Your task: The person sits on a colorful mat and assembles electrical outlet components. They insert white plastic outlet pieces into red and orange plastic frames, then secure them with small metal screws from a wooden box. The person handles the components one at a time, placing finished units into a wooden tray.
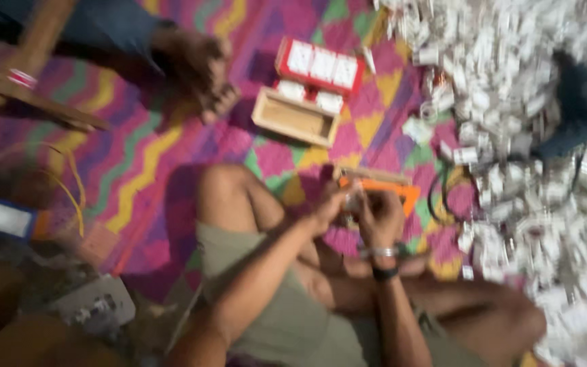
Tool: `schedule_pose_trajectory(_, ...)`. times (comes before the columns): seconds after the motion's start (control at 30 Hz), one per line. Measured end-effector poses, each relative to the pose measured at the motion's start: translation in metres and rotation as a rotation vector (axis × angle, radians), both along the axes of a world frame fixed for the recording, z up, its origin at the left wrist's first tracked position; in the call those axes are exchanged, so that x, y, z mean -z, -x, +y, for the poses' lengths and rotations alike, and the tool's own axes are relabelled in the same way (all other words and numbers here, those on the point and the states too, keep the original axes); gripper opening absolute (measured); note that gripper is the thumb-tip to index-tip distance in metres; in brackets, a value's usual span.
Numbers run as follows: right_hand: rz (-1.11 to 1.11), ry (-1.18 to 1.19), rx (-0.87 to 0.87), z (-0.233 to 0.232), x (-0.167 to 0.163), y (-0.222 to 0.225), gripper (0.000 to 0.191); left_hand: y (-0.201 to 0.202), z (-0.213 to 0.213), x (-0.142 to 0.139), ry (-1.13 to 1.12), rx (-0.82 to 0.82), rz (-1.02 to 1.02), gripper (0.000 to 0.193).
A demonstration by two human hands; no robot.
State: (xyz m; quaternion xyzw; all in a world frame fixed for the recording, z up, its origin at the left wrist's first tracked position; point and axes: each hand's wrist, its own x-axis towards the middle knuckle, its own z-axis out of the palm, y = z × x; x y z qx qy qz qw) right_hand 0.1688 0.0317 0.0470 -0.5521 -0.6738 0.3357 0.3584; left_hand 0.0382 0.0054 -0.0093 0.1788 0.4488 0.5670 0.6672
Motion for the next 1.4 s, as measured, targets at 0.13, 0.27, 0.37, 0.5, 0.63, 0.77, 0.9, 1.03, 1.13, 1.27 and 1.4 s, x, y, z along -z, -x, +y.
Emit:
schedule_pose_trajectory(0.13,0.21,0.303,0.01,0.007,0.004,0.005,0.018,0.003,0.001,-0.007,0.001,0.004,0.028,0.028)
schedule_pose_trajectory(0.27,0.223,0.267,-0.007,0.009,0.019,-0.002,0.012,0.0,-0.005,-0.006,-0.084,0.022,-0.005,0.027)
schedule_pose_trajectory(0.37,0.345,0.316,0.058,0.014,0.029,-0.013,0.023,-0.003,-0.011,-0.004,-0.187,0.027,0.015,0.027)
schedule_pose_trajectory(0.5,0.447,0.315,0.045,0.019,0.038,-0.022,0.028,-0.008,-0.012,-0.006,-0.219,0.082,0.015,0.029)
schedule_pose_trajectory(0.63,0.257,0.086,0.041,0.012,0.042,-0.025,0.023,-0.003,-0.002,-0.01,-0.074,-0.057,-0.186,0.034)
schedule_pose_trajectory(0.77,0.287,0.48,0.258,0.005,0.038,-0.029,0.027,0.015,0.006,-0.01,-0.099,-0.201,-0.538,0.038)
schedule_pose_trajectory(0.9,0.577,0.632,0.23,0.012,0.024,-0.028,0.024,0.019,0.008,-0.019,-0.086,-0.164,-0.515,0.041)
schedule_pose_trajectory(1.03,0.748,0.454,0.154,0.021,0.009,-0.038,0.019,0.016,0.002,-0.044,-0.177,-0.154,-0.162,0.056)
schedule_pose_trajectory(1.13,0.79,0.37,0.106,0.026,0.006,-0.061,0.018,0.022,-0.013,-0.064,-0.579,-0.154,0.687,0.091)
schedule_pose_trajectory(1.27,0.722,0.381,0.135,0.033,0.013,-0.086,0.02,0.024,-0.031,-0.079,-0.801,0.132,1.613,0.078)
schedule_pose_trajectory(1.4,0.718,0.468,0.174,0.037,0.016,-0.09,0.022,0.012,-0.03,-0.082,-0.811,0.16,1.78,0.049)
